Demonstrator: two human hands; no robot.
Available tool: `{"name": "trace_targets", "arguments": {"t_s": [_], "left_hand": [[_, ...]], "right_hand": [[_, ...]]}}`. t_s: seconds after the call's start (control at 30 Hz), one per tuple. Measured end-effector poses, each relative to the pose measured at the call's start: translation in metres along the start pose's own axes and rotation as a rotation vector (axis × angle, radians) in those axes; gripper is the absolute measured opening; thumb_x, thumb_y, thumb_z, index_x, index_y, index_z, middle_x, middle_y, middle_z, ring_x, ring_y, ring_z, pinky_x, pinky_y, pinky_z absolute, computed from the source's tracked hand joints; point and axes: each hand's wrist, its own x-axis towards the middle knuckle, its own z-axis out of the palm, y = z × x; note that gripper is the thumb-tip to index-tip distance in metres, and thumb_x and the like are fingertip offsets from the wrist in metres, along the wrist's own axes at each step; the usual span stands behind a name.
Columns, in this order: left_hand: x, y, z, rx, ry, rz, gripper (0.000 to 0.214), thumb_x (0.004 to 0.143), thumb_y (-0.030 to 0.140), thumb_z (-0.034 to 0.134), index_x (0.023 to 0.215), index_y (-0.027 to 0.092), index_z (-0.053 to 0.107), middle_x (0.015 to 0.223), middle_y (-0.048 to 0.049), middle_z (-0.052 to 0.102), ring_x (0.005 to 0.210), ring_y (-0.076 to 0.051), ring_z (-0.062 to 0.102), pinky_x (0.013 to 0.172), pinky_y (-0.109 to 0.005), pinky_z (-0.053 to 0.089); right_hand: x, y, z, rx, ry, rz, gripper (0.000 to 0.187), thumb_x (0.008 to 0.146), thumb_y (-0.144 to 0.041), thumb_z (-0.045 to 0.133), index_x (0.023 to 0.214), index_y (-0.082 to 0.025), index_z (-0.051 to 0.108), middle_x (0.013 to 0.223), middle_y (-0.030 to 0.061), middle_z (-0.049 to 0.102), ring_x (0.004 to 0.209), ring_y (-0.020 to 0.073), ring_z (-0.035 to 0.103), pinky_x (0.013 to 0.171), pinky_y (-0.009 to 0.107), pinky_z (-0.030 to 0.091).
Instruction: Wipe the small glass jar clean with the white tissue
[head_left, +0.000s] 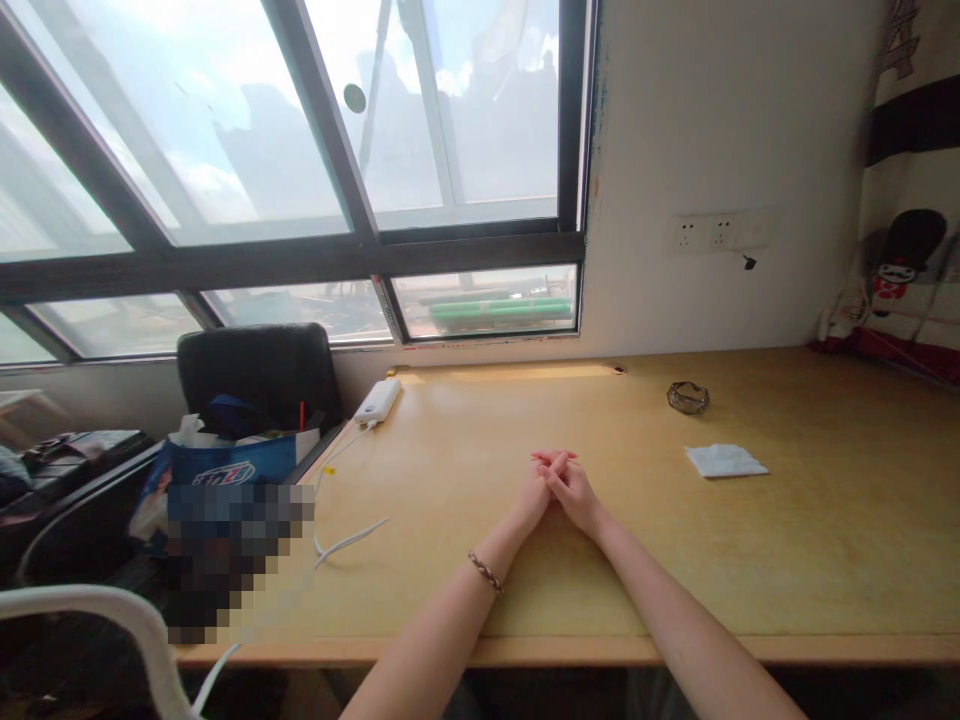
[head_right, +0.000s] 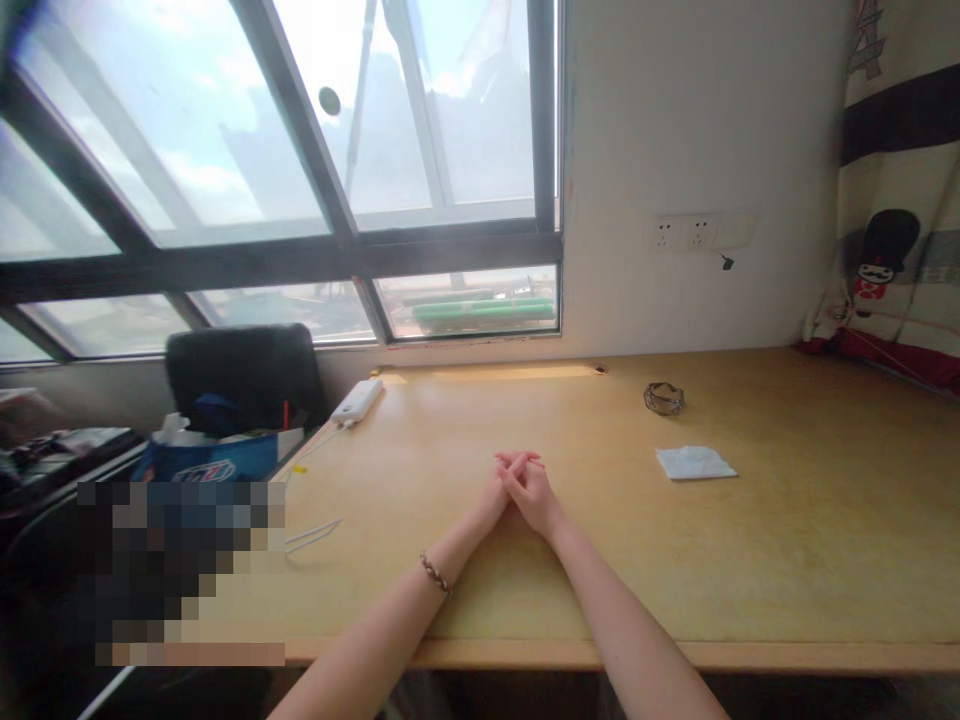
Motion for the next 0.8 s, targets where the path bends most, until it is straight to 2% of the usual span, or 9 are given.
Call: {"name": "trace_targets", "arguments": {"t_s": [0.1,0.27,0.57,0.8], "left_hand": [[0.0005,-0.0031,-0.0001,-0.031,0.013,0.058,0.039,0.072,0.045,0.045,0.087,0.010,0.055,0.087,-0.0114,0.058,0.090,-0.023,0.053,0.085,-0.031,0.041],[-0.0003,-0.0029,-0.0005,-0.014,0.014,0.076,0.041,0.072,0.046,0.044,0.088,0.010,0.054,0.087,-0.0117,0.058,0.091,-0.023,0.053,0.084,-0.031,0.042],[-0.0018,0.0037,0.0006,0.002,-0.003,0.044,0.035,0.073,0.042,0.042,0.087,0.011,0.054,0.085,-0.0100,0.059,0.088,-0.020,0.055,0.083,-0.031,0.042],[-0.0006,0.0008,-0.0001,-0.025,0.002,0.063,0.036,0.073,0.042,0.044,0.087,0.010,0.054,0.083,-0.0096,0.058,0.087,-0.020,0.054,0.081,-0.030,0.042]], "right_hand": [[-0.0001,-0.0008,-0.0002,-0.002,0.002,0.000,0.034,0.079,-0.039,0.043,0.100,-0.016,0.057,0.098,0.0076,0.061,0.093,0.0189,0.055,0.084,0.033,0.043],[0.0003,0.0002,-0.0005,-0.011,0.001,0.008,0.034,0.079,-0.040,0.043,0.100,-0.016,0.057,0.099,0.0080,0.060,0.094,0.0193,0.054,0.084,0.034,0.043],[0.0001,-0.0010,-0.0007,-0.018,-0.005,0.008,0.035,0.079,-0.041,0.043,0.100,-0.017,0.057,0.097,0.0075,0.061,0.092,0.0193,0.055,0.083,0.035,0.044],[0.0001,-0.0017,-0.0005,-0.004,-0.003,0.013,0.036,0.079,-0.041,0.043,0.100,-0.016,0.057,0.098,0.0077,0.061,0.093,0.0192,0.055,0.083,0.034,0.044]]}}
